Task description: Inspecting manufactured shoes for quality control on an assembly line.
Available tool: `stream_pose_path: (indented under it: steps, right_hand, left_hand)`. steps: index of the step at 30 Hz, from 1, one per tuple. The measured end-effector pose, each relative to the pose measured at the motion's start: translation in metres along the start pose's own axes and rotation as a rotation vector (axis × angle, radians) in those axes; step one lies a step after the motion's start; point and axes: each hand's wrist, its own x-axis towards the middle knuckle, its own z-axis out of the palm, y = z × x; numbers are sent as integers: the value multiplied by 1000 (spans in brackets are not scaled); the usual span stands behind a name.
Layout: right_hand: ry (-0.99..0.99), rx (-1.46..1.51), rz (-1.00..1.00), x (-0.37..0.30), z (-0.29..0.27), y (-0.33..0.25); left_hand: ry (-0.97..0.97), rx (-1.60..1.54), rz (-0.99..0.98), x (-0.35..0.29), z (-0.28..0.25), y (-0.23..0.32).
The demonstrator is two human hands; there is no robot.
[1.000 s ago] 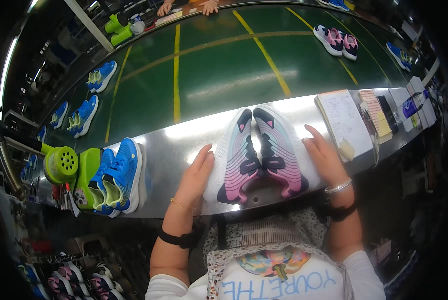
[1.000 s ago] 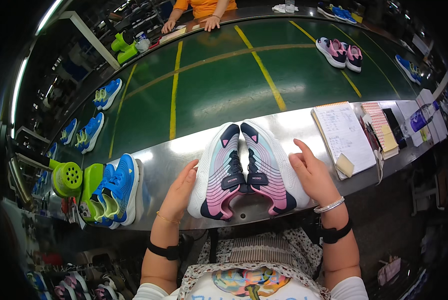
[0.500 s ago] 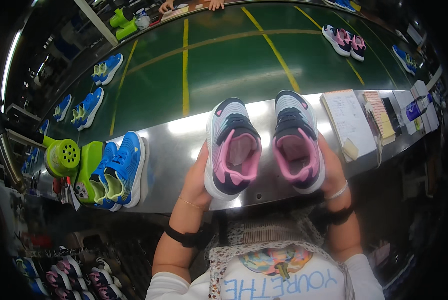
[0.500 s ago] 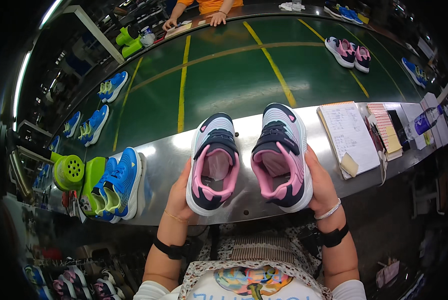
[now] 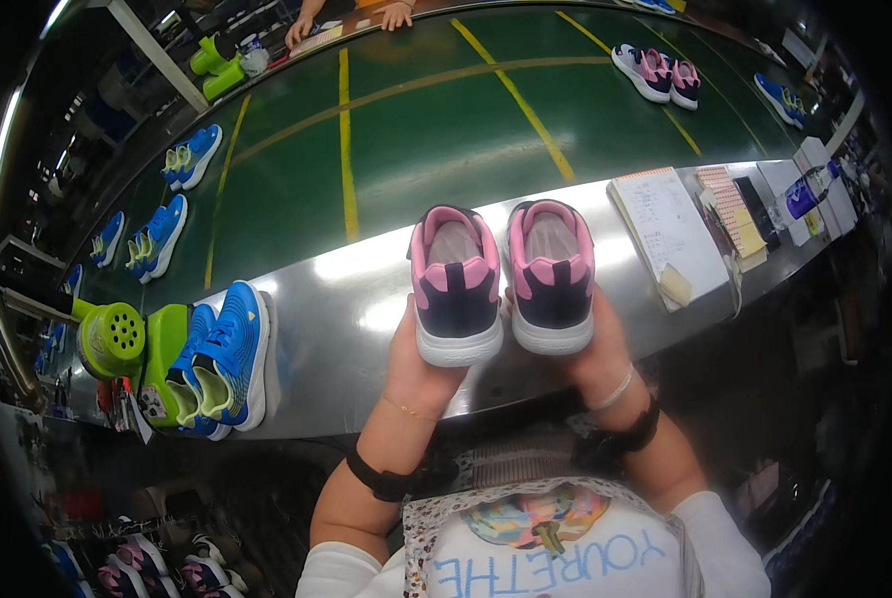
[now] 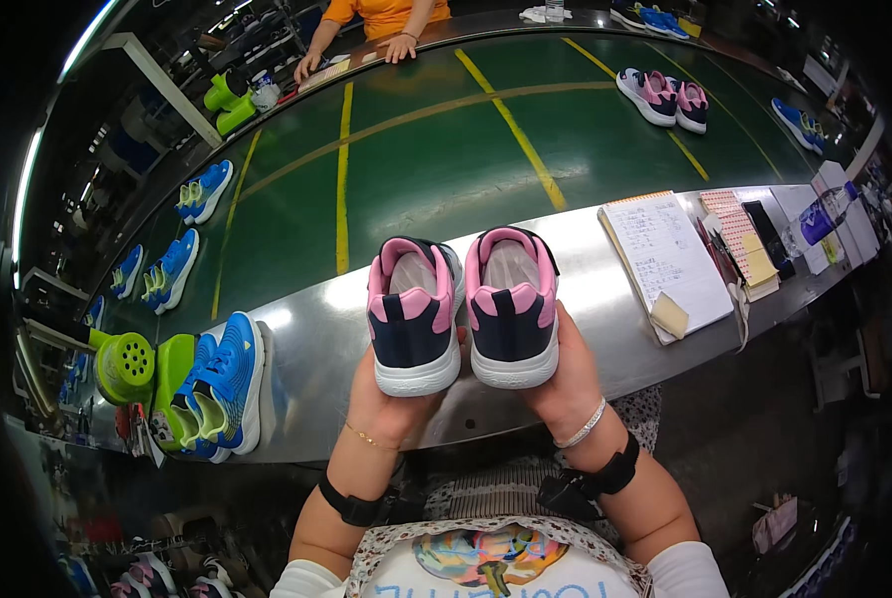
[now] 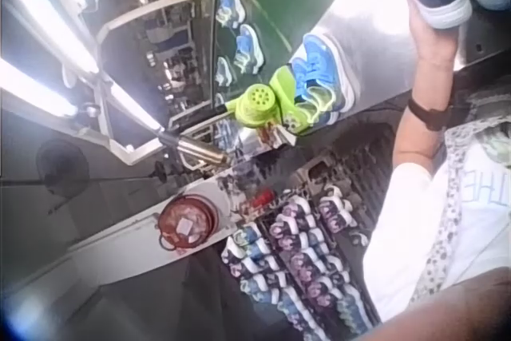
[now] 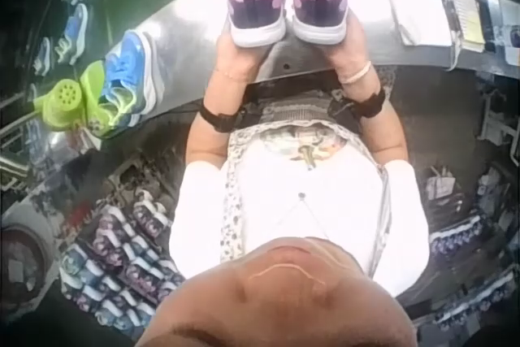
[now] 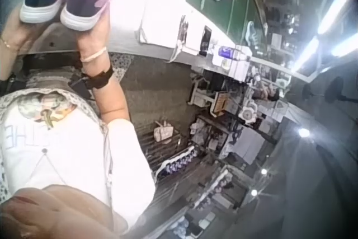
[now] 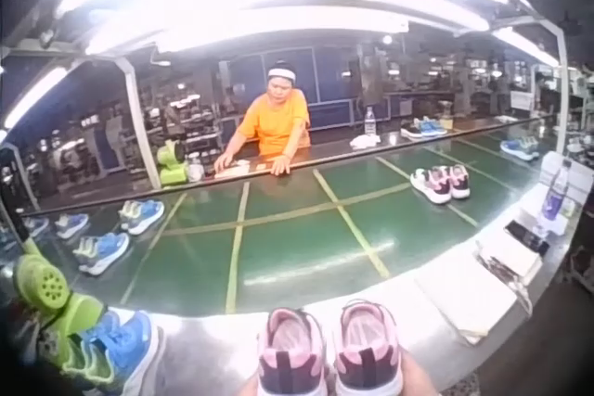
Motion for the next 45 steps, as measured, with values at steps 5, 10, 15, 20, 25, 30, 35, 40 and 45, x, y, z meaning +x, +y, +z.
stream_pose_path:
  steps: [5,10,15,20,25,30,35,40,45]
  right_hand:
    - [-98,-33,31,0,-8,-2]
    - [156,-1155,-376,19,-43,-21]
    - [169,-2072,-793,15,-48,-32]
    - [-15,-1892,-967,-20,28,-35]
    - [-529,-2298,-805,-25,45,-5]
    - [-547,-2360,-779,-19,30,-1]
    - [-274,-1363,-606,-22,6,-24]
    - [-185,-398,-410,-19,-5,-29]
    - [-184,-354,-427,-8,-10,-29]
  left_hand:
    - [-6,191,26,0,-1,-1]
    - [250,1567,699,5,-27,17]
    - [153,1880,804,4,-46,15]
    - [155,1853,779,1,-53,18]
    - [147,1785,770,-3,-60,21]
    - [130,1277,515,-20,-56,23]
    - [147,1365,619,-35,-81,34]
    - [183,1635,859,-43,-88,29]
    - [145,1778,948,-40,-80,26]
